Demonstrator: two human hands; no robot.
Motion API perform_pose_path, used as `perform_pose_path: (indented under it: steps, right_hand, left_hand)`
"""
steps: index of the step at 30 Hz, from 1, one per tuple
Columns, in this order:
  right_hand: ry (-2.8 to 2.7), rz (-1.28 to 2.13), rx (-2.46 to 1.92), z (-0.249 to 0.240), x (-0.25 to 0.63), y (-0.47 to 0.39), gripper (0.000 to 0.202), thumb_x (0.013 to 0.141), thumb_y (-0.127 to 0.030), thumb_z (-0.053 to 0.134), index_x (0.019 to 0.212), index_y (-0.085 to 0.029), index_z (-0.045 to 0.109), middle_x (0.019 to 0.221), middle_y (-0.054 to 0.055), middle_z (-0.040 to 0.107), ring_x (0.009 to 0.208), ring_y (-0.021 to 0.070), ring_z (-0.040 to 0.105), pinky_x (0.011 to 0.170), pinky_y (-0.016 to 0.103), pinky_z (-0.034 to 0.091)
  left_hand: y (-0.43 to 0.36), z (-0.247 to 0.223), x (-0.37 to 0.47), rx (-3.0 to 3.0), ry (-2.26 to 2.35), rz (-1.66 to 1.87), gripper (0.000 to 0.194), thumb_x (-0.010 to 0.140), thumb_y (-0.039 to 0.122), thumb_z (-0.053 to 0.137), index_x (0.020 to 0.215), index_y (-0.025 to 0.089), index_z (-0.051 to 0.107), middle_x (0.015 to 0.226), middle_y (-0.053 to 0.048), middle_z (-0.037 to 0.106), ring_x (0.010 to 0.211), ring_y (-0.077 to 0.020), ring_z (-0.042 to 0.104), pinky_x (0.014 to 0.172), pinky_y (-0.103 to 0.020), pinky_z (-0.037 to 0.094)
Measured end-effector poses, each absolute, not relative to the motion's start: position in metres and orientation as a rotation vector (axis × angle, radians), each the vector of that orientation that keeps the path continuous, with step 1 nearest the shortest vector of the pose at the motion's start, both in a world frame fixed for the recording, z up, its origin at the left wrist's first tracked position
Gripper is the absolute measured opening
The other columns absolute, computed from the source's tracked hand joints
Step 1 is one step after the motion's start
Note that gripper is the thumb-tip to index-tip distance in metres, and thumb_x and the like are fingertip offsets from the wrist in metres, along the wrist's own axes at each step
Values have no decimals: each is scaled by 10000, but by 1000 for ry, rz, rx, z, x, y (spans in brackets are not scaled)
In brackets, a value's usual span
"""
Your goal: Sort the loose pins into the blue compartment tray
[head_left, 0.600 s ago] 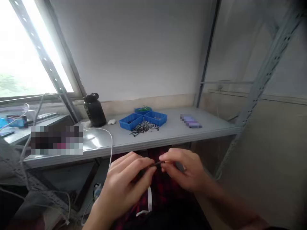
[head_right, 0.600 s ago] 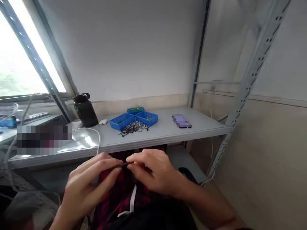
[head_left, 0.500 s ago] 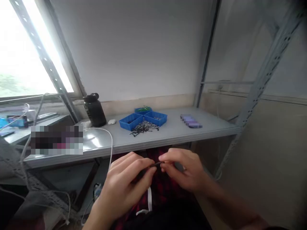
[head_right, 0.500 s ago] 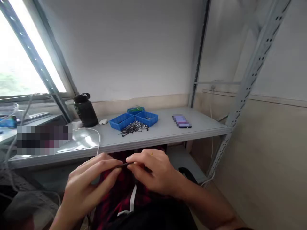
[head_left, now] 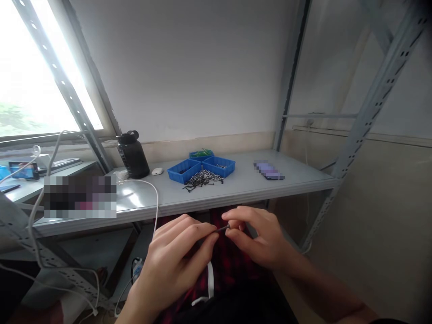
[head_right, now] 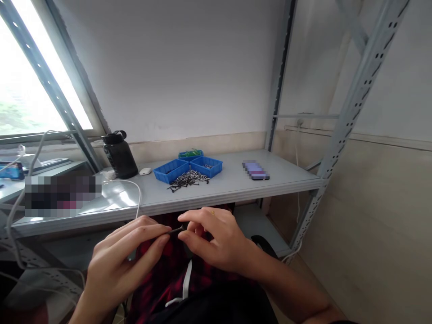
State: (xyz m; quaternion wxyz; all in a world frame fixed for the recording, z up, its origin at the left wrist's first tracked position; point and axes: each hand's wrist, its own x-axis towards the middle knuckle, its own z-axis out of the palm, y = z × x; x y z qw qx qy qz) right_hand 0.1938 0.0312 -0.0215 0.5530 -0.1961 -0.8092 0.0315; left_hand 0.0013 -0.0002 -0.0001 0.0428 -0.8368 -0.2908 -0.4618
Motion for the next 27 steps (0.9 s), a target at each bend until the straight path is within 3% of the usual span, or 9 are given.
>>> perform_pose_path:
  steps: [6,27]
  right_hand:
    - [-1968,95,-480,-23,195,32,143,907,-266,533,1016,-203,601,699,-21,649,617,89,581,627,203,474]
    - [-1936,32,-393,-18,193,30,134,878,-187,551,1006,-196,589,629,-32,639,552,91,570,560,198,463]
  left_hand:
    - [-1,0,2,-2554,-877,-1420,194,788,46,618,935,173,623,758,3,635,651,-81,557,624,-207,449]
    - [0,-1,1,-2551,-928,-1403,161,808,82,595,927,184,632,752,-7,644,636,-101,568,605,-220,455]
